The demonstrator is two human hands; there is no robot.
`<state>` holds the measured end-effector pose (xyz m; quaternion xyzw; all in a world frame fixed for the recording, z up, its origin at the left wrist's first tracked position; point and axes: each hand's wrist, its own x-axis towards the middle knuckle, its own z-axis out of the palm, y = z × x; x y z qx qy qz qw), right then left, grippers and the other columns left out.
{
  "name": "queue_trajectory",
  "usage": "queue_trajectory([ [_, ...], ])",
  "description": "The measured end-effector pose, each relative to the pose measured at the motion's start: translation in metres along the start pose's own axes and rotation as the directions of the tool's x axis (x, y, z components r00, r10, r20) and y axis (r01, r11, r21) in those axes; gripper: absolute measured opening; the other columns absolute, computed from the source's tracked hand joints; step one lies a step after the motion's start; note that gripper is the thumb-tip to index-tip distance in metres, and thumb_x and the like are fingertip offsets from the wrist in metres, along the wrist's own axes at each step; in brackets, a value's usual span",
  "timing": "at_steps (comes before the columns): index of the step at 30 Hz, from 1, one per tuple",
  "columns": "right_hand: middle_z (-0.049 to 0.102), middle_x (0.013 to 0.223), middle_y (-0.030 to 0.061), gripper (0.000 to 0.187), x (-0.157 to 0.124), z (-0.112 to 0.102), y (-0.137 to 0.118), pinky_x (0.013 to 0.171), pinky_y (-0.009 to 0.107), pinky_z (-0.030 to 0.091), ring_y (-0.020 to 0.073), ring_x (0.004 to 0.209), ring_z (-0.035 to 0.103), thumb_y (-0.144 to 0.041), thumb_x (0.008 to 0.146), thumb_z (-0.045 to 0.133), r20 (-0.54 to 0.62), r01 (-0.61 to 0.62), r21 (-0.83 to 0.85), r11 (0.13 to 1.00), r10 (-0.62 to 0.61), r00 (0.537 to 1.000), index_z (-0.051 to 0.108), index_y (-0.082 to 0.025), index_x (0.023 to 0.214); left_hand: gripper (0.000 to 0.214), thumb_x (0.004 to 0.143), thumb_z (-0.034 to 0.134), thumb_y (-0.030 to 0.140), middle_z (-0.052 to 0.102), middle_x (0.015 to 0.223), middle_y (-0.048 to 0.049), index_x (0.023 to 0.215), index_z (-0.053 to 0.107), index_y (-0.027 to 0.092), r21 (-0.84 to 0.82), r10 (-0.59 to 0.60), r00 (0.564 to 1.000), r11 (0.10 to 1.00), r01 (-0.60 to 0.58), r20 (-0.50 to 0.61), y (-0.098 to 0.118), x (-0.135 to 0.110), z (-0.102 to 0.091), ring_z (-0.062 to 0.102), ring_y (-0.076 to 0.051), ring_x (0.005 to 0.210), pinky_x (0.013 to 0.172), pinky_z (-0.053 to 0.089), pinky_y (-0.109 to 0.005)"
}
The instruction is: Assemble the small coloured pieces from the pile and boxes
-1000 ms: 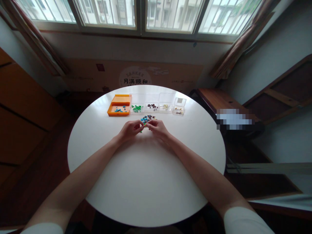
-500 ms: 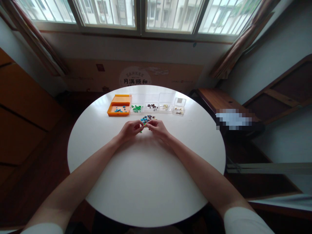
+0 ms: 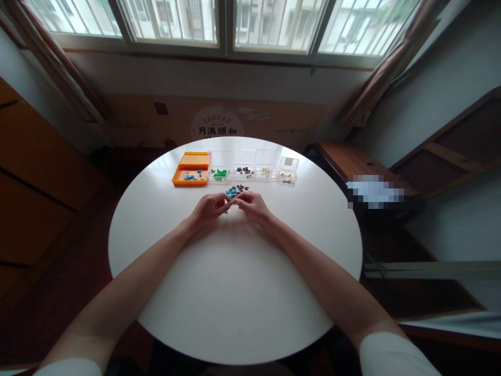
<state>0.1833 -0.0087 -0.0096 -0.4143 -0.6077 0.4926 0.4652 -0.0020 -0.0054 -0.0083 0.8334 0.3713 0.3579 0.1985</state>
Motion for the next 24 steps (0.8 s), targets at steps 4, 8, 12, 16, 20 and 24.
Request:
queue_trajectory([
  [4,0.059,0.058,-0.0003,0.031,0.0002,0.0003,-0.0006,0.052,0.022,0.038,0.0078,0.053,0.048,-0.042,0.064,0.070,0.000,-0.014,0.013,1.000,0.014,1.000,0.067,-0.013,0.071,0.019,0.084,0.056,0.031,0.053,0.054,0.0033,0.080,0.063,0.014,0.000,-0.002,1.000,1.000,0.002,-0.003,-0.0005,0.0000,0.0001,0.042,-0.006,0.048,0.050,0.035,-0.016],
  [8,0.060,0.058,-0.0002,0.030,0.0007,0.0009,-0.0003,0.052,0.022,0.038,0.0076,0.053,0.048,-0.042,0.063,0.071,-0.005,-0.019,0.029,0.999,0.019,1.000,0.067,-0.012,0.070,0.018,0.084,0.056,0.030,0.053,0.054,0.0034,0.081,0.064,0.014,0.000,0.000,1.000,1.000,0.000,-0.003,-0.0010,0.0000,0.0001,0.042,-0.006,0.048,0.050,0.035,-0.016],
  [12,0.060,0.059,-0.0003,0.030,0.0003,0.0008,-0.0007,0.053,0.022,0.038,0.0076,0.053,0.049,-0.042,0.064,0.070,-0.005,-0.018,0.025,1.000,0.018,1.000,0.067,-0.013,0.071,0.018,0.084,0.056,0.031,0.053,0.054,0.0034,0.080,0.063,0.014,0.000,-0.002,1.000,1.000,0.002,-0.004,-0.0013,0.0000,0.0000,0.042,-0.006,0.048,0.051,0.035,-0.016],
  [16,0.060,0.060,0.0005,0.031,-0.0004,0.0006,-0.0009,0.053,0.022,0.038,0.0082,0.054,0.050,-0.043,0.064,0.070,-0.003,-0.015,0.013,1.000,0.015,1.000,0.067,-0.012,0.071,0.019,0.085,0.056,0.031,0.053,0.054,0.0032,0.080,0.063,0.014,0.000,-0.001,1.000,1.000,0.001,-0.003,-0.0010,0.0001,0.0002,0.042,-0.006,0.048,0.050,0.035,-0.016],
  [20,0.060,0.060,0.0004,0.031,0.0000,0.0007,0.0001,0.052,0.022,0.038,0.0082,0.054,0.049,-0.043,0.064,0.070,-0.006,-0.011,0.003,1.000,0.011,1.000,0.067,-0.012,0.072,0.019,0.085,0.056,0.031,0.053,0.054,0.0031,0.080,0.063,0.014,0.001,0.002,1.000,1.000,-0.002,-0.003,-0.0008,0.0002,0.0004,0.041,-0.006,0.048,0.050,0.034,-0.016],
  [24,0.059,0.058,-0.0003,0.030,0.0005,0.0012,0.0006,0.052,0.022,0.038,0.0078,0.053,0.049,-0.042,0.064,0.070,-0.003,-0.013,0.022,1.000,0.013,1.000,0.067,-0.013,0.070,0.019,0.085,0.055,0.031,0.053,0.054,0.0032,0.079,0.063,0.014,0.007,0.005,1.000,1.000,-0.005,0.002,-0.0004,0.0003,-0.0001,0.042,-0.005,0.048,0.050,0.034,-0.016],
])
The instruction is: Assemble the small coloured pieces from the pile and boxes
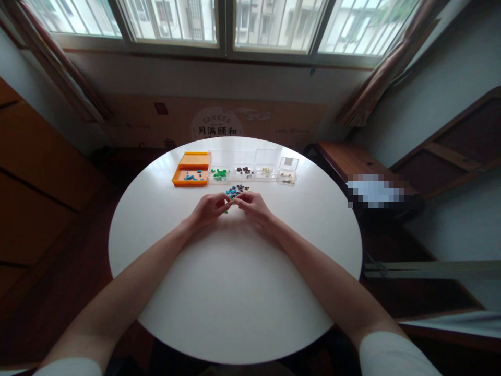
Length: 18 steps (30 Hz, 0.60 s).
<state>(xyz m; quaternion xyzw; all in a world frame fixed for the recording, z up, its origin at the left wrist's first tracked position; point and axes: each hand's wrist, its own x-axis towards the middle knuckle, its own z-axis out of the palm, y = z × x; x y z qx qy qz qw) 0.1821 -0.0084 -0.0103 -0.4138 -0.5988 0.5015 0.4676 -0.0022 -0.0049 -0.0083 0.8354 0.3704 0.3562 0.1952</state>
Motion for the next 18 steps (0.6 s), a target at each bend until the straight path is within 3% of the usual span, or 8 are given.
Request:
queue_trajectory([
  [18,0.060,0.059,-0.0003,0.030,-0.0009,0.0005,-0.0015,0.051,0.021,0.039,0.0076,0.053,0.049,-0.042,0.063,0.072,-0.026,0.003,0.021,1.000,-0.002,1.000,0.068,-0.013,0.071,0.021,0.084,0.055,0.032,0.052,0.053,0.0031,0.079,0.064,0.013,-0.014,-0.020,1.000,1.000,0.020,-0.007,-0.0003,0.0002,0.0000,0.041,-0.006,0.048,0.050,0.034,-0.016],
])
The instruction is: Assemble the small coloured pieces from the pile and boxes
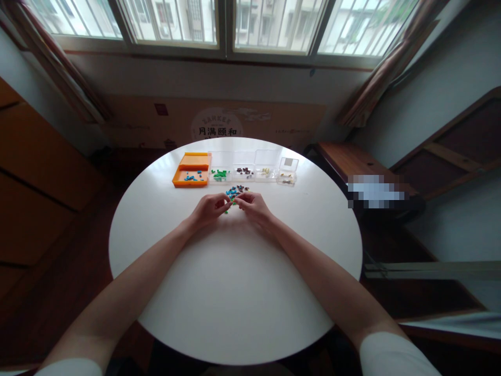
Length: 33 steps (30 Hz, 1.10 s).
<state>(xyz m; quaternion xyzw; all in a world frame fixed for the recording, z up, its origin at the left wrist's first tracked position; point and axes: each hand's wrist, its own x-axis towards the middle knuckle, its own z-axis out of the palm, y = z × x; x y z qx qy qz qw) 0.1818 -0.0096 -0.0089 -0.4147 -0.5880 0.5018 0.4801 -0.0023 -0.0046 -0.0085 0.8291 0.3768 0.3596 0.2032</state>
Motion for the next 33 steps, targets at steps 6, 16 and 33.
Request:
queue_trajectory([
  [6,0.059,0.056,-0.0011,0.033,0.002,-0.013,-0.010,0.049,0.022,0.040,0.0074,0.050,0.049,-0.044,0.062,0.073,-0.082,0.008,0.034,0.999,-0.005,0.997,0.067,-0.013,0.073,0.021,0.084,0.056,0.033,0.052,0.053,0.0039,0.079,0.064,0.014,0.007,-0.025,1.000,1.000,0.025,0.013,0.000,0.001,-0.001,0.041,-0.006,0.047,0.051,0.033,-0.017],
  [16,0.059,0.058,-0.0028,0.018,0.022,-0.081,-0.046,0.049,0.016,0.044,0.0031,0.050,0.050,-0.026,0.062,0.071,-0.593,0.118,0.145,0.982,-0.009,0.805,0.066,-0.013,0.072,0.020,0.084,0.055,0.032,0.052,0.054,0.0039,0.079,0.064,0.014,-0.011,-0.044,0.998,0.999,0.045,0.043,-0.002,0.001,-0.002,0.044,-0.006,0.049,0.052,0.034,-0.017],
  [33,0.061,0.057,0.0024,0.013,0.056,-0.146,-0.002,0.066,0.031,0.053,0.0147,0.057,0.060,-0.017,0.064,0.063,-0.827,-0.354,-0.295,0.888,-0.051,0.560,0.069,-0.011,0.074,0.022,0.085,0.054,0.033,0.052,0.055,0.0038,0.078,0.063,0.014,-0.018,-0.051,0.998,0.998,0.052,0.040,-0.006,0.001,-0.002,0.045,-0.007,0.050,0.053,0.035,-0.018],
])
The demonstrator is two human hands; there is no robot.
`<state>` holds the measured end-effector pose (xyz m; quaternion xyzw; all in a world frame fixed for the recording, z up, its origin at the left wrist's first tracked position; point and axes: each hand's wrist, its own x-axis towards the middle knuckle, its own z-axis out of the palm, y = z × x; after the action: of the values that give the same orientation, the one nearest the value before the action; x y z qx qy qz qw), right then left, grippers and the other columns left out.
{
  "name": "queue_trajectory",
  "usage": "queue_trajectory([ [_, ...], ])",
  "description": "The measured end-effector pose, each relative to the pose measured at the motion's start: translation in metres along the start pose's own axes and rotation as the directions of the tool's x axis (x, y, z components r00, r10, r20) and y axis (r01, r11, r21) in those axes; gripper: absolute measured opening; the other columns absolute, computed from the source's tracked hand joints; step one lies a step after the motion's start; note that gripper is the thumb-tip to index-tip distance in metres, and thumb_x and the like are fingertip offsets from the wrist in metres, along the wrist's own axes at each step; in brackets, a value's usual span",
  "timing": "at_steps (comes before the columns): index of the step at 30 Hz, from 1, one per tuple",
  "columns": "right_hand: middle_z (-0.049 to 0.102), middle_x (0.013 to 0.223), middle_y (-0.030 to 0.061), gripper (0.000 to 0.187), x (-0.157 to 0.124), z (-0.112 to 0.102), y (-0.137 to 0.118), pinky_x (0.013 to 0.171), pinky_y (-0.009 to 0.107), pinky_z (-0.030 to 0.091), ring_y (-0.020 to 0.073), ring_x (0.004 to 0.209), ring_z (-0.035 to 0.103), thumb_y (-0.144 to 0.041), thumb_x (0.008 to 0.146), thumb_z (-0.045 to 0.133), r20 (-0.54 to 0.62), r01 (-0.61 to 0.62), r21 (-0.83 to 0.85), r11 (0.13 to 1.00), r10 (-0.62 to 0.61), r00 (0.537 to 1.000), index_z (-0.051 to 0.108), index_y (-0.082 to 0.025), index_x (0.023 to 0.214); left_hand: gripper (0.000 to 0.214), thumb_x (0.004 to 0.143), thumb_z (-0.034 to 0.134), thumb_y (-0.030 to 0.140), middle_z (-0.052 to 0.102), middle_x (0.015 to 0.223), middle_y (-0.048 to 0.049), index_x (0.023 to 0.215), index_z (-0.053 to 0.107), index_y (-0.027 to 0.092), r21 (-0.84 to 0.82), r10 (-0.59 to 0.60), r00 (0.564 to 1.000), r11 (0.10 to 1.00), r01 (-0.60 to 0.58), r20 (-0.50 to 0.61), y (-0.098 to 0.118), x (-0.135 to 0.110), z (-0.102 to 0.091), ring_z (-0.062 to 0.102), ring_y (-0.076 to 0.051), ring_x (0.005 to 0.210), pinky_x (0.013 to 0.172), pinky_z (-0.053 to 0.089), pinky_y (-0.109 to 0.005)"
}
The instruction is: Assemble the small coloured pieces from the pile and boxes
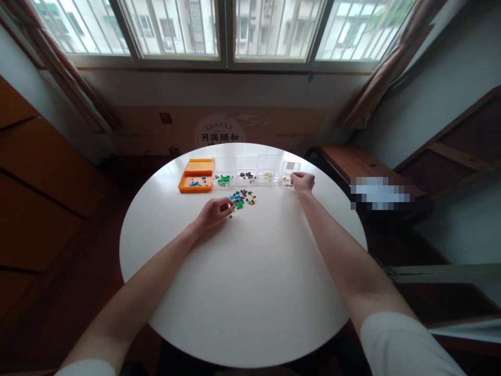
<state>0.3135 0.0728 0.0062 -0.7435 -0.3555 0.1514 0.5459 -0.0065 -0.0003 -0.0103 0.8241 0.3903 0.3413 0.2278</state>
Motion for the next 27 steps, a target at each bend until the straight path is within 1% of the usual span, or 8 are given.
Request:
queue_trajectory([
  [3,0.069,0.078,0.0081,0.022,-0.012,0.008,-0.006,0.075,0.032,0.052,0.0159,0.068,0.063,-0.019,0.066,0.063,0.042,0.162,0.014,0.987,-0.163,0.986,0.071,-0.011,0.084,0.021,0.084,0.054,0.032,0.052,0.054,0.0039,0.078,0.064,0.014,-0.002,-0.009,1.000,1.000,0.009,0.006,0.002,0.001,0.000,0.045,-0.006,0.050,0.053,0.035,-0.018],
  [5,0.070,0.083,0.0095,0.024,-0.028,0.015,-0.011,0.073,0.032,0.052,0.0155,0.067,0.062,-0.023,0.067,0.062,0.164,0.245,0.083,0.966,-0.255,0.953,0.071,-0.011,0.087,0.021,0.084,0.055,0.032,0.051,0.054,0.0040,0.078,0.064,0.014,-0.003,-0.015,1.000,1.000,0.015,0.008,0.002,0.001,0.000,0.044,-0.006,0.049,0.052,0.034,-0.017],
  [7,0.070,0.082,0.0088,0.026,-0.048,0.024,-0.015,0.068,0.031,0.051,0.0146,0.065,0.061,-0.027,0.069,0.061,0.314,0.267,0.163,0.950,-0.307,0.898,0.070,-0.011,0.086,0.022,0.084,0.055,0.033,0.051,0.053,0.0041,0.078,0.064,0.014,-0.003,-0.017,1.000,1.000,0.017,0.010,0.003,0.001,0.000,0.043,-0.006,0.049,0.051,0.033,-0.017],
  [11,0.069,0.081,0.0059,0.022,-0.084,0.039,-0.014,0.067,0.029,0.049,0.0123,0.065,0.059,-0.025,0.071,0.060,0.477,0.346,0.189,0.919,-0.394,0.786,0.070,-0.014,0.086,0.022,0.084,0.055,0.033,0.051,0.054,0.0040,0.079,0.064,0.013,-0.001,-0.017,1.000,1.000,0.017,0.017,0.003,0.001,0.000,0.042,-0.006,0.049,0.051,0.033,-0.017],
  [14,0.065,0.084,0.0062,0.018,-0.095,0.041,-0.009,0.066,0.028,0.049,0.0101,0.060,0.056,-0.017,0.072,0.057,0.502,0.453,0.144,0.880,-0.459,0.733,0.070,-0.013,0.084,0.023,0.084,0.054,0.033,0.051,0.054,0.0040,0.079,0.064,0.013,-0.003,-0.024,0.999,1.000,0.024,0.022,0.003,0.001,-0.001,0.042,-0.006,0.049,0.050,0.032,-0.017],
  [18,0.059,0.085,0.0059,0.020,-0.095,0.033,-0.004,0.068,0.027,0.048,0.0091,0.062,0.053,-0.009,0.075,0.052,0.522,0.573,0.153,0.805,-0.558,0.644,0.071,-0.014,0.081,0.023,0.084,0.054,0.033,0.051,0.054,0.0040,0.078,0.064,0.013,0.000,-0.021,1.000,1.000,0.021,0.022,0.004,0.001,-0.001,0.042,-0.006,0.049,0.050,0.032,-0.017],
  [23,0.055,0.082,0.0035,0.020,-0.095,0.030,-0.002,0.068,0.026,0.046,0.0086,0.061,0.050,-0.010,0.074,0.055,0.539,0.613,0.149,0.776,-0.584,0.608,0.072,-0.016,0.082,0.022,0.084,0.054,0.033,0.051,0.053,0.0040,0.078,0.064,0.014,-0.010,-0.024,0.999,1.000,0.024,0.025,0.005,0.001,-0.001,0.042,-0.006,0.049,0.050,0.033,-0.018],
  [27,0.055,0.081,0.0029,0.017,-0.097,0.031,-0.001,0.066,0.026,0.046,0.0082,0.059,0.050,-0.013,0.076,0.056,0.537,0.610,0.153,0.778,-0.583,0.609,0.071,-0.016,0.084,0.022,0.084,0.054,0.032,0.052,0.053,0.0039,0.079,0.065,0.013,-0.014,-0.021,0.999,1.000,0.021,0.029,0.006,0.001,-0.001,0.042,-0.006,0.049,0.050,0.033,-0.017],
])
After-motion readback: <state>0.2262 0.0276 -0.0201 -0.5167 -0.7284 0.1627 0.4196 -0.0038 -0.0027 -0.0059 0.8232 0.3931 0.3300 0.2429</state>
